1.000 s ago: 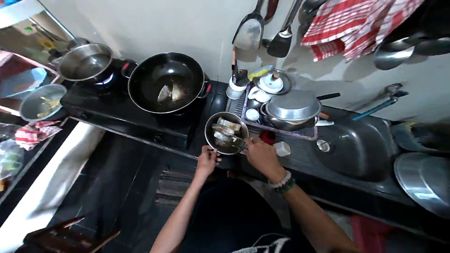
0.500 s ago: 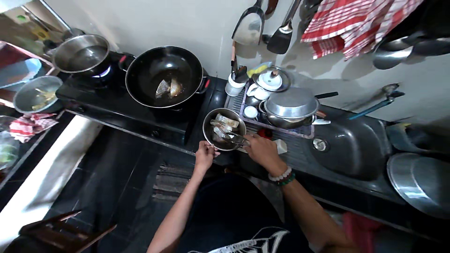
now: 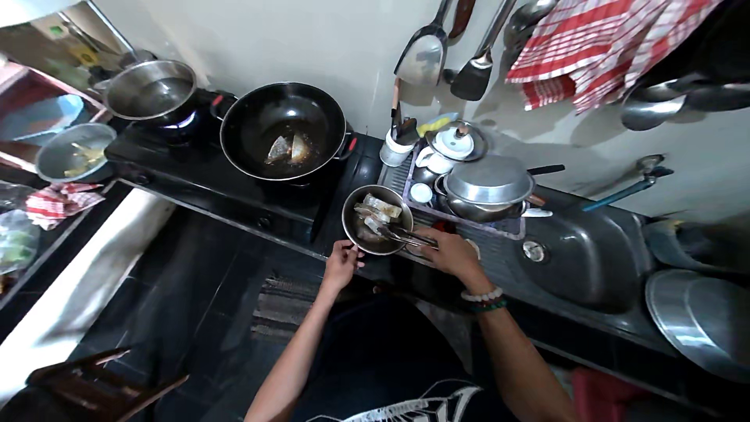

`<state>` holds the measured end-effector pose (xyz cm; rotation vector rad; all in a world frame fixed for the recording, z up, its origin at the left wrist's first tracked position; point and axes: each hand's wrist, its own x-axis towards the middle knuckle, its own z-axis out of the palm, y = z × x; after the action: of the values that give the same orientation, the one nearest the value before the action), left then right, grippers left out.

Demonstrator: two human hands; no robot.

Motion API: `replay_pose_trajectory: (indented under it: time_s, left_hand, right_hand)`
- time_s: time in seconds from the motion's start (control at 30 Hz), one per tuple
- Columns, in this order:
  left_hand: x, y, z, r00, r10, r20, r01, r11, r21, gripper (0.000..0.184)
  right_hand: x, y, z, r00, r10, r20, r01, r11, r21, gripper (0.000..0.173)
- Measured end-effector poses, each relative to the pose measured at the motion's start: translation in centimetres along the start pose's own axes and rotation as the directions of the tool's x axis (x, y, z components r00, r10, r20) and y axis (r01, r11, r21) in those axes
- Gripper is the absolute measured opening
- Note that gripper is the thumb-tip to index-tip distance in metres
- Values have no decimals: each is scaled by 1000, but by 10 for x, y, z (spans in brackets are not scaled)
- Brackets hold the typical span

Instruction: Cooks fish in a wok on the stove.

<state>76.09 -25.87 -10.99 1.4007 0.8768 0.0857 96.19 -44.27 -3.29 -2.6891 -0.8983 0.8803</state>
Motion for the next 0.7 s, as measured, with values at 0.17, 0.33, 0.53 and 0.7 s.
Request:
replay_pose_trajectory:
  time_s: [0.17, 0.33, 0.53, 0.7]
  left_hand:
    - [-2, 1, -3, 1000, 28, 1, -28, 999, -17, 31]
    - [5, 4, 7, 999, 20, -28, -22, 994, -105, 28]
    - [7, 7, 15, 999, -6, -33, 0, 984, -176, 22]
    - [5, 3, 15, 999, 5, -46, -13, 986, -169, 23]
  right_hand:
    - [-23, -14, -13, 989, -140, -41, 131, 977, -170, 40]
    - [-34, -37, 5, 949, -304, -86, 250, 888, -386, 34]
    - [-34, -59, 45, 934, -308, -183, 201, 874, -443, 35]
    - [-17, -47, 56, 952, -218, -214, 141, 935, -324, 37]
